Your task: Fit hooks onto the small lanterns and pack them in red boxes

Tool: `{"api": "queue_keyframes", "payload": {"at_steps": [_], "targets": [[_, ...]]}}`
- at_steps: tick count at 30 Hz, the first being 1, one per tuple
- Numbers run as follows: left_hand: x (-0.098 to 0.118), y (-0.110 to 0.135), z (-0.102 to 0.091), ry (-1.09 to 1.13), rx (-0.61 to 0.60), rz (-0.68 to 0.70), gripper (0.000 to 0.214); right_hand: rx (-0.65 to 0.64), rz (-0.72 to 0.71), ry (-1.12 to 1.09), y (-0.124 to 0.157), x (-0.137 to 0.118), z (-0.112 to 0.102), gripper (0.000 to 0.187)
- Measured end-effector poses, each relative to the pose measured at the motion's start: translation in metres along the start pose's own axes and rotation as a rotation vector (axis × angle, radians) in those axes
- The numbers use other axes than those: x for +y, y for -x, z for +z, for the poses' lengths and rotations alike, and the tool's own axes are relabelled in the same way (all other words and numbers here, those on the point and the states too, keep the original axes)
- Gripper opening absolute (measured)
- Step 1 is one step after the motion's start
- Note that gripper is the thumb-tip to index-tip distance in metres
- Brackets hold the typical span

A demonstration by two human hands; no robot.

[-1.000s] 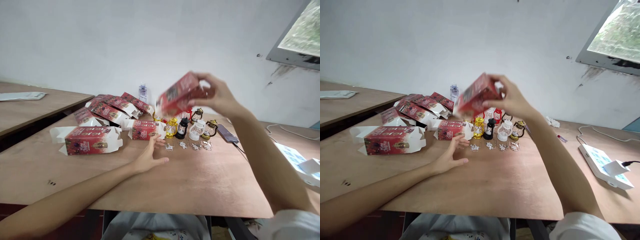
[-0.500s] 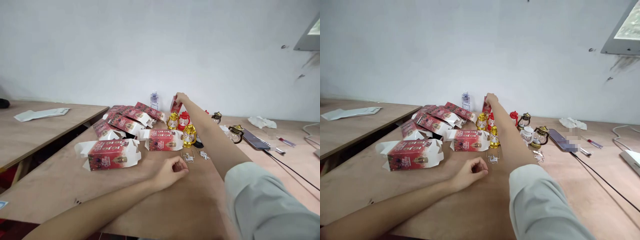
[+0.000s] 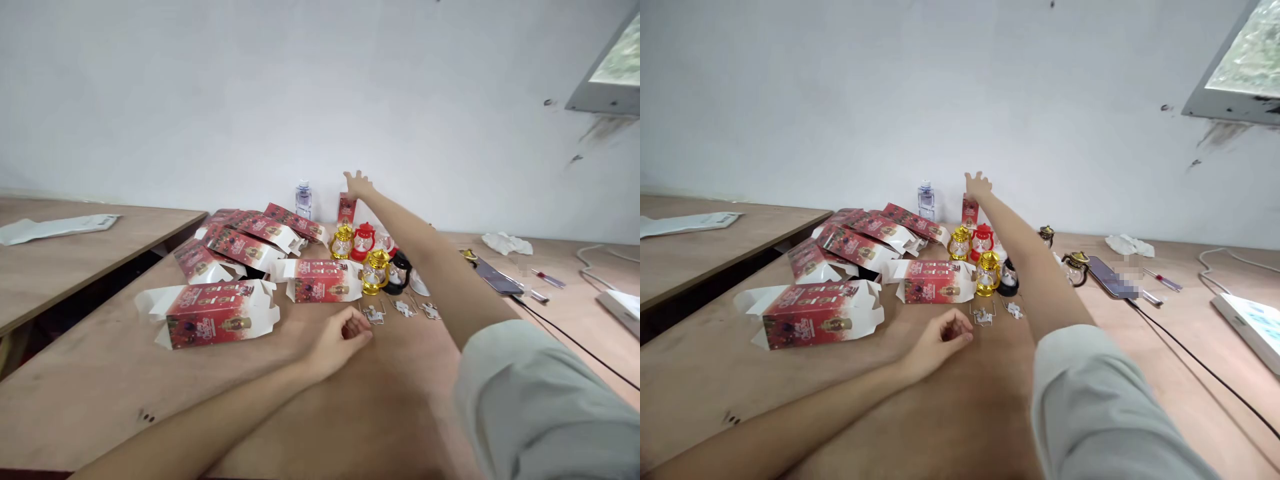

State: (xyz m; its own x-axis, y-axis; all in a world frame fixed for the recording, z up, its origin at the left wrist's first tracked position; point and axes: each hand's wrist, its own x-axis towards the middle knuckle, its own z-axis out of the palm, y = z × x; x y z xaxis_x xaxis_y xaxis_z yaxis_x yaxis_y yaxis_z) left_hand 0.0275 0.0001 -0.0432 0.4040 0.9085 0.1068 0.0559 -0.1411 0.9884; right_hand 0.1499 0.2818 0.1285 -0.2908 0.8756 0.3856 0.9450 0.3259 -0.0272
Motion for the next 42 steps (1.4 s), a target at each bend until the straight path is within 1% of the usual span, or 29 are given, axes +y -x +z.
{"api": "queue_keyframes", "payload": {"at_steps": [2, 3, 4, 5, 7, 8, 10, 12, 13, 14, 16, 18, 21, 23, 25, 26, 28, 29, 31, 33, 34, 35, 37, 40, 42], "targets": [[0.0, -0.001, 0.0, -0.004, 0.015, 0.005, 0.012, -0.002, 0.003, 0.047, 0.009, -0.001, -0.013, 0.056], [-0.001, -0.002, 0.0, -0.008, 0.019, 0.007, 0.012, 0.012, -0.018, 0.069, 0.018, -0.002, -0.021, 0.058], [-0.002, -0.003, 0.0, -0.009, 0.027, 0.012, 0.012, 0.035, -0.058, 0.088, 0.031, -0.003, -0.03, 0.055], [-0.003, -0.005, -0.001, -0.016, 0.037, 0.019, 0.012, 0.065, -0.112, 0.097, 0.049, -0.004, -0.038, 0.049], [-0.007, -0.01, -0.001, -0.039, 0.075, 0.037, 0.013, 0.096, -0.19, 0.119, 0.095, -0.008, -0.048, 0.038], [-0.009, -0.012, -0.001, -0.046, 0.093, 0.045, 0.013, 0.074, -0.208, 0.136, 0.121, -0.008, -0.049, 0.035], [-0.012, -0.018, -0.002, -0.057, 0.125, 0.064, 0.014, 0.022, -0.222, 0.152, 0.169, -0.008, -0.043, 0.036], [-0.014, -0.023, -0.004, -0.058, 0.145, 0.074, 0.016, -0.015, -0.225, 0.143, 0.203, -0.004, -0.029, 0.042], [-0.014, -0.025, -0.004, -0.055, 0.151, 0.075, 0.017, -0.029, -0.225, 0.14, 0.213, -0.001, -0.021, 0.043], [-0.015, -0.027, -0.005, -0.05, 0.154, 0.074, 0.019, -0.04, -0.225, 0.136, 0.219, 0.001, -0.013, 0.043], [-0.015, -0.029, -0.006, -0.038, 0.155, 0.071, 0.022, -0.052, -0.228, 0.122, 0.223, 0.007, -0.002, 0.042], [-0.015, -0.029, -0.007, -0.031, 0.16, 0.07, 0.024, -0.051, -0.228, 0.105, 0.221, 0.011, 0.003, 0.04], [-0.015, -0.028, -0.008, -0.033, 0.184, 0.07, 0.028, -0.002, -0.224, 0.056, 0.219, 0.016, -0.003, 0.037], [-0.014, -0.028, -0.009, -0.037, 0.198, 0.068, 0.031, 0.076, -0.217, -0.032, 0.221, 0.017, -0.012, 0.036], [-0.012, -0.027, -0.009, -0.034, 0.205, 0.069, 0.037, 0.161, -0.177, -0.218, 0.228, 0.014, -0.018, 0.037], [-0.011, -0.026, -0.008, -0.028, 0.205, 0.076, 0.042, 0.193, -0.142, -0.354, 0.233, 0.012, -0.018, 0.036], [-0.006, -0.023, -0.007, -0.022, 0.202, 0.113, 0.054, 0.22, -0.065, -0.699, 0.247, 0.003, -0.012, 0.033], [-0.004, -0.02, -0.007, -0.031, 0.202, 0.138, 0.059, 0.203, -0.043, -0.881, 0.255, -0.002, -0.006, 0.03], [0.002, -0.013, -0.006, -0.084, 0.182, 0.182, 0.061, 0.047, -0.037, -1.167, 0.275, -0.012, 0.008, 0.03], [0.007, -0.005, -0.004, -0.153, 0.126, 0.199, 0.058, -0.157, -0.046, -1.333, 0.296, -0.019, 0.021, 0.034], [0.008, -0.001, -0.003, -0.174, 0.096, 0.194, 0.057, -0.208, -0.059, -1.385, 0.306, -0.022, 0.027, 0.036], [0.009, 0.002, -0.001, -0.186, 0.068, 0.183, 0.057, -0.229, -0.074, -1.417, 0.314, -0.024, 0.031, 0.04], [0.008, 0.006, 0.003, -0.199, 0.045, 0.162, 0.057, -0.209, -0.066, -1.461, 0.328, -0.025, 0.037, 0.044], [0.005, 0.004, 0.007, -0.246, 0.09, 0.201, 0.053, -0.152, -0.051, -1.464, 0.338, -0.024, 0.044, 0.049], [0.004, -0.001, 0.007, -0.318, 0.136, 0.276, 0.047, -0.085, -0.055, -1.422, 0.339, -0.023, 0.048, 0.059]]}}
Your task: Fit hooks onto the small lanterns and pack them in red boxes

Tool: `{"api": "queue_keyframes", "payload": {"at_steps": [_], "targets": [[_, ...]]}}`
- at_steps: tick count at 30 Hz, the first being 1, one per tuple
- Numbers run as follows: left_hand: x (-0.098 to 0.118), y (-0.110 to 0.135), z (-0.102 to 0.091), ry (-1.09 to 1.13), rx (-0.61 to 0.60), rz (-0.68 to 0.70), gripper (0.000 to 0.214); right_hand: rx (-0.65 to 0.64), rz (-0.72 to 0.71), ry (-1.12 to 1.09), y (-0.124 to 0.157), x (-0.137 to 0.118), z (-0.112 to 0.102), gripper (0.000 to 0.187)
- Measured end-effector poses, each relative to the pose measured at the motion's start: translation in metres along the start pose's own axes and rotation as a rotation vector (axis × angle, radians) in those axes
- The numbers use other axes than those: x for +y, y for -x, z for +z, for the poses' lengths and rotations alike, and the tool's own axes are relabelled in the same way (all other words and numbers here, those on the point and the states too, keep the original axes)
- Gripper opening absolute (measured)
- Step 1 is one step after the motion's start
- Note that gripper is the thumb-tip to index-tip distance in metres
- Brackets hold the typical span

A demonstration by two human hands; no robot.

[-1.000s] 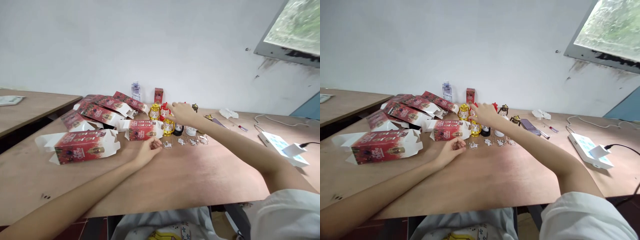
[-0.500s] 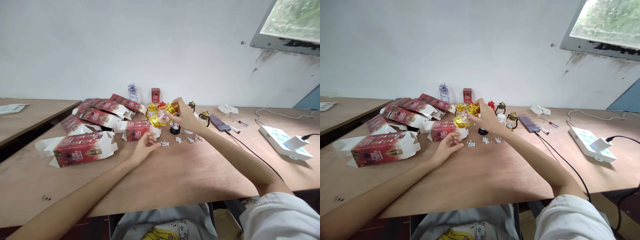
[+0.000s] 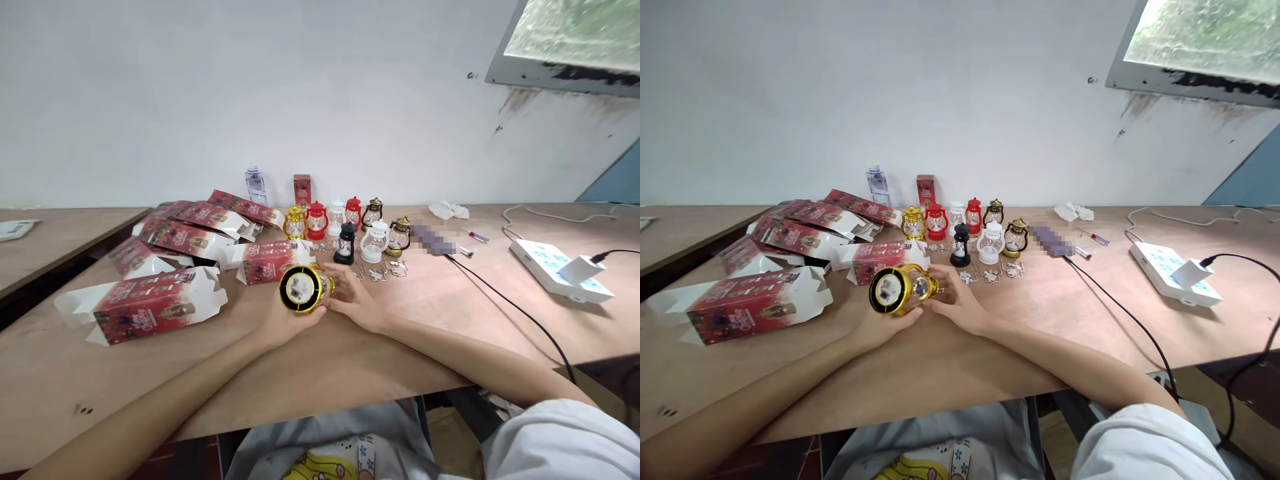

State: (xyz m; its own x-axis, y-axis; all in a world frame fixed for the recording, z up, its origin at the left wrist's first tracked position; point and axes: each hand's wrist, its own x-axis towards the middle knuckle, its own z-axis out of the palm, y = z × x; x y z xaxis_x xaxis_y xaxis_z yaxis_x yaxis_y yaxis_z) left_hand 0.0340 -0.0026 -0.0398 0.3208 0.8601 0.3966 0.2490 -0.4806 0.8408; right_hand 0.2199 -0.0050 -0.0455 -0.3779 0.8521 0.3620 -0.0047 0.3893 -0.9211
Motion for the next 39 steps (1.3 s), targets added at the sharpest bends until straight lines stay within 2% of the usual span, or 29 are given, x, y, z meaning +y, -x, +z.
{"api": "queue_keyframes", "payload": {"at_steps": [3, 5, 8, 12, 13, 15, 17, 22, 28, 35, 39], "targets": [[0.002, -0.01, -0.001, -0.132, 0.002, 0.111, 0.046, 0.038, -0.107, 0.107, -0.002, 0.003, -0.005, 0.075], [0.007, -0.017, 0.001, -0.205, -0.052, 0.156, 0.044, 0.048, -0.126, 0.141, -0.004, 0.004, -0.009, 0.074], [0.014, -0.028, 0.009, -0.232, -0.106, 0.191, 0.048, 0.15, -0.018, 0.092, -0.007, 0.006, -0.014, 0.07], [0.007, -0.04, 0.012, -0.169, -0.035, 0.275, 0.066, 0.338, 0.081, 0.005, -0.012, 0.01, -0.016, 0.065], [0.002, -0.043, 0.009, -0.195, -0.026, 0.287, 0.06, 0.378, 0.097, 0.005, -0.013, 0.01, -0.016, 0.062], [-0.011, -0.046, 0.001, -0.312, -0.033, 0.277, 0.036, 0.43, 0.126, 0.021, -0.015, 0.012, -0.018, 0.055], [-0.023, -0.048, -0.006, -0.458, -0.088, 0.255, 0.024, 0.425, 0.132, 0.031, -0.016, 0.013, -0.019, 0.049], [-0.033, -0.048, -0.009, -0.667, -0.151, 0.232, 0.022, 0.411, 0.094, 0.166, -0.015, 0.012, -0.019, 0.035], [-0.031, -0.05, -0.003, -0.802, -0.215, 0.251, 0.017, 0.45, 0.03, 0.31, -0.015, 0.019, -0.019, 0.038], [-0.03, -0.049, 0.002, -0.936, -0.216, 0.349, 0.021, 0.456, 0.018, 0.41, -0.014, 0.022, -0.02, 0.033], [-0.031, -0.05, 0.003, -0.926, -0.207, 0.336, 0.017, 0.48, 0.016, 0.441, -0.014, 0.02, -0.019, 0.031]]}}
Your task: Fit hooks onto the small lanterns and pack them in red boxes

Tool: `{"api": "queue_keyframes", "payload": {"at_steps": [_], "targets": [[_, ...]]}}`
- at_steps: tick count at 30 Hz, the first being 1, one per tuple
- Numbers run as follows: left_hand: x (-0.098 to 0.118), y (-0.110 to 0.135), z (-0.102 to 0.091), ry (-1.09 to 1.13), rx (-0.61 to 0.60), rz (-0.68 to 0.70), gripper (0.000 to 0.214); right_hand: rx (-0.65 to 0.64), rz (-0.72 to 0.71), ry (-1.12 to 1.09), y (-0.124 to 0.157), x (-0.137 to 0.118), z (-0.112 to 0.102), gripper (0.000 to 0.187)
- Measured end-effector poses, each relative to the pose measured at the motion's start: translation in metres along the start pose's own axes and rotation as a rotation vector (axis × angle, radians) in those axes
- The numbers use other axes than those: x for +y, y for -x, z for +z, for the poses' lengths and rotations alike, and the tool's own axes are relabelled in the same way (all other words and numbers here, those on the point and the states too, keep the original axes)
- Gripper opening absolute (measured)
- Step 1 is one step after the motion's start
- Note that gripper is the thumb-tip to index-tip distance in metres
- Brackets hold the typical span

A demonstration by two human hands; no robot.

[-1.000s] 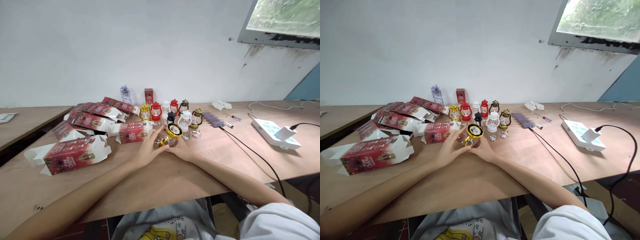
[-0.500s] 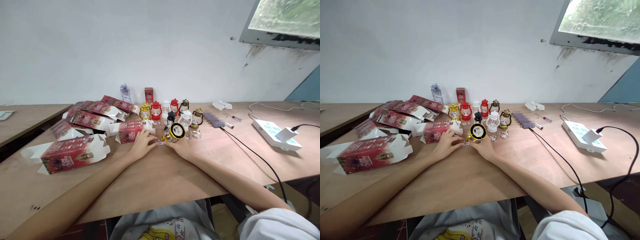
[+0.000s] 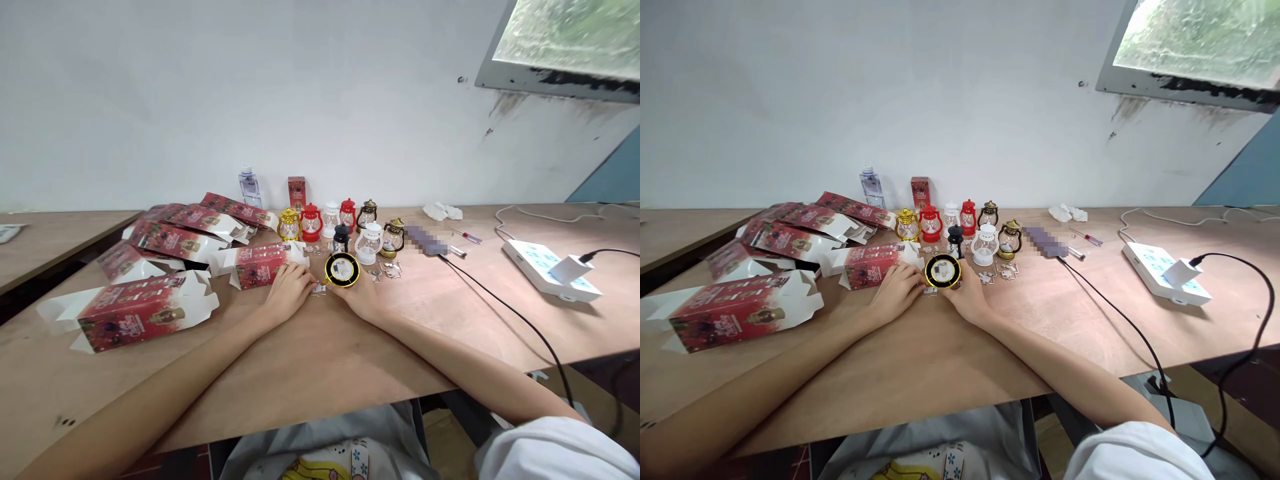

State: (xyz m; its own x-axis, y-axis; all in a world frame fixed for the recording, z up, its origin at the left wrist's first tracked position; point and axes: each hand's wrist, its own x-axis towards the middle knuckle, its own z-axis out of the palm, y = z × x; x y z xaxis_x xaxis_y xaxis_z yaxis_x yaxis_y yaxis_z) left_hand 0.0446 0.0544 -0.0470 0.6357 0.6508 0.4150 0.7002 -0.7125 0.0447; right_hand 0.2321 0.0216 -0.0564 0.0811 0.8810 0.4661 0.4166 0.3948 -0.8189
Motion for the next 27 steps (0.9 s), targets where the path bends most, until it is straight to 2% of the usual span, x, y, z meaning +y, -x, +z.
{"api": "queue_keyframes", "payload": {"at_steps": [3, 7, 9, 11, 14, 16, 19, 27], "targets": [[-0.003, -0.002, -0.001, 0.115, 0.093, -0.059, 0.015, 0.014, 0.012, 0.016, 0.0, -0.001, -0.001, 0.029], [0.004, -0.005, -0.016, 0.308, 0.419, -0.116, 0.016, 0.012, -0.005, 0.063, 0.0, -0.005, -0.003, 0.027], [0.017, -0.005, -0.029, 0.351, 0.576, -0.073, 0.015, 0.013, -0.024, 0.107, 0.001, -0.008, -0.004, 0.024], [0.032, -0.003, -0.042, 0.362, 0.655, 0.007, 0.014, 0.023, -0.041, 0.144, 0.002, -0.011, -0.005, 0.02], [0.052, 0.001, -0.051, 0.311, 0.627, 0.111, 0.012, 0.033, -0.065, 0.158, 0.004, -0.013, -0.006, 0.017], [0.058, 0.003, -0.051, 0.261, 0.586, 0.129, 0.011, 0.038, -0.062, 0.164, 0.005, -0.012, -0.005, 0.019], [0.058, 0.002, -0.048, 0.219, 0.574, 0.093, 0.012, 0.044, -0.048, 0.182, 0.005, -0.011, -0.005, 0.022], [0.058, -0.001, -0.047, 0.145, 0.559, 0.079, 0.015, 0.062, -0.127, 0.23, 0.007, -0.011, -0.004, 0.018]]}}
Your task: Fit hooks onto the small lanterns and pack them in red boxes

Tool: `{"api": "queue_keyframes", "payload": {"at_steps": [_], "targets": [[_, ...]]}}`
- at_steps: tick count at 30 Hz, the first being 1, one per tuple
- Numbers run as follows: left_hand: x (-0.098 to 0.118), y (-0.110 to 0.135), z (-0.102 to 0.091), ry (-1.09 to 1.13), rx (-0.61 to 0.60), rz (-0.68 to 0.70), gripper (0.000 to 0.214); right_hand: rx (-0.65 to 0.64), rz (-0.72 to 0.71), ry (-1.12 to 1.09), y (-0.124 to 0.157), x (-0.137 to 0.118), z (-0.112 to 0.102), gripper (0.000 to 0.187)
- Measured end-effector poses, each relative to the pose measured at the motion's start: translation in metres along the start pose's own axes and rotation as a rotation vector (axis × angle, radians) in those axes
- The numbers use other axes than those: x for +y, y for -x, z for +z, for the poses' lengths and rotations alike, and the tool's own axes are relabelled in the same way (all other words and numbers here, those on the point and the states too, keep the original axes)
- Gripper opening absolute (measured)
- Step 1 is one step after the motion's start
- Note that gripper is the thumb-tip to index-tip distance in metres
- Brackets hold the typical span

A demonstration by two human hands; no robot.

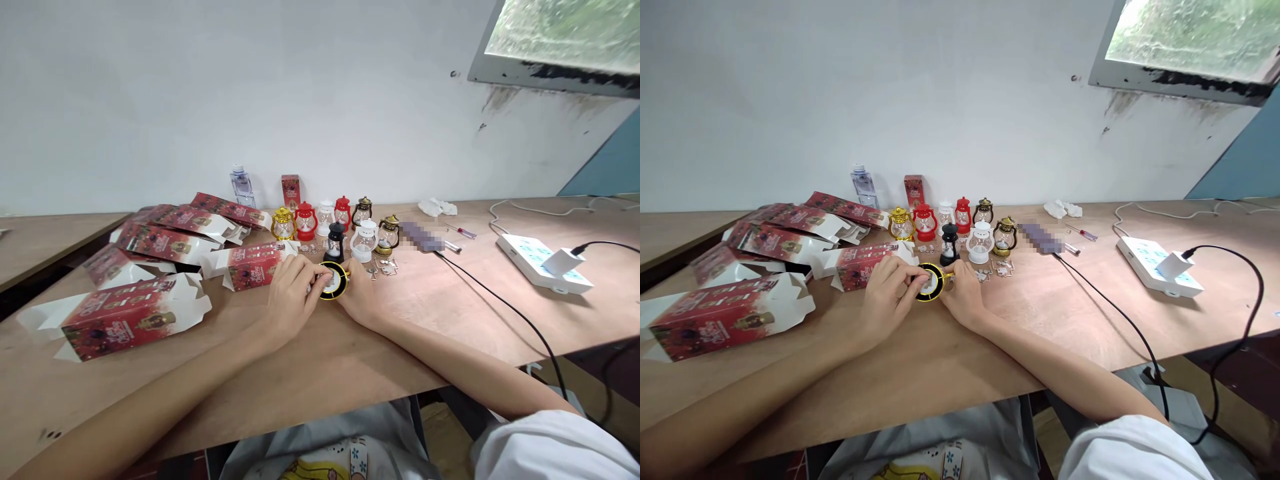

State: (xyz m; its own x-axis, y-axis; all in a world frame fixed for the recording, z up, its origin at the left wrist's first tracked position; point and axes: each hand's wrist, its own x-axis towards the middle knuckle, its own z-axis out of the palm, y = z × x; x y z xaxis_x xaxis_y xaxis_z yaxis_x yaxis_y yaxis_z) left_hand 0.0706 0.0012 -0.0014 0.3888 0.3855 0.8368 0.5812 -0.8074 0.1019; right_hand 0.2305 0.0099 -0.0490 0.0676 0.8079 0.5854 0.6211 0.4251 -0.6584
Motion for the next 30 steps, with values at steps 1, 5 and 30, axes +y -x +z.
{"api": "queue_keyframes", "payload": {"at_steps": [1, 5, 30], "targets": [[0.0, 0.0, 0.0, -0.011, -0.001, 0.007, 0.016, -0.005, -0.004, 0.002, 0.0, 0.0, 0.0, 0.018], [-0.003, 0.0, 0.0, -0.066, -0.011, 0.054, 0.018, -0.016, -0.01, -0.009, 0.0, 0.0, -0.001, 0.015], [-0.061, 0.016, 0.034, -0.111, -0.628, -0.161, 0.02, 0.049, 0.199, -0.178, -0.007, 0.003, 0.002, 0.041]]}}
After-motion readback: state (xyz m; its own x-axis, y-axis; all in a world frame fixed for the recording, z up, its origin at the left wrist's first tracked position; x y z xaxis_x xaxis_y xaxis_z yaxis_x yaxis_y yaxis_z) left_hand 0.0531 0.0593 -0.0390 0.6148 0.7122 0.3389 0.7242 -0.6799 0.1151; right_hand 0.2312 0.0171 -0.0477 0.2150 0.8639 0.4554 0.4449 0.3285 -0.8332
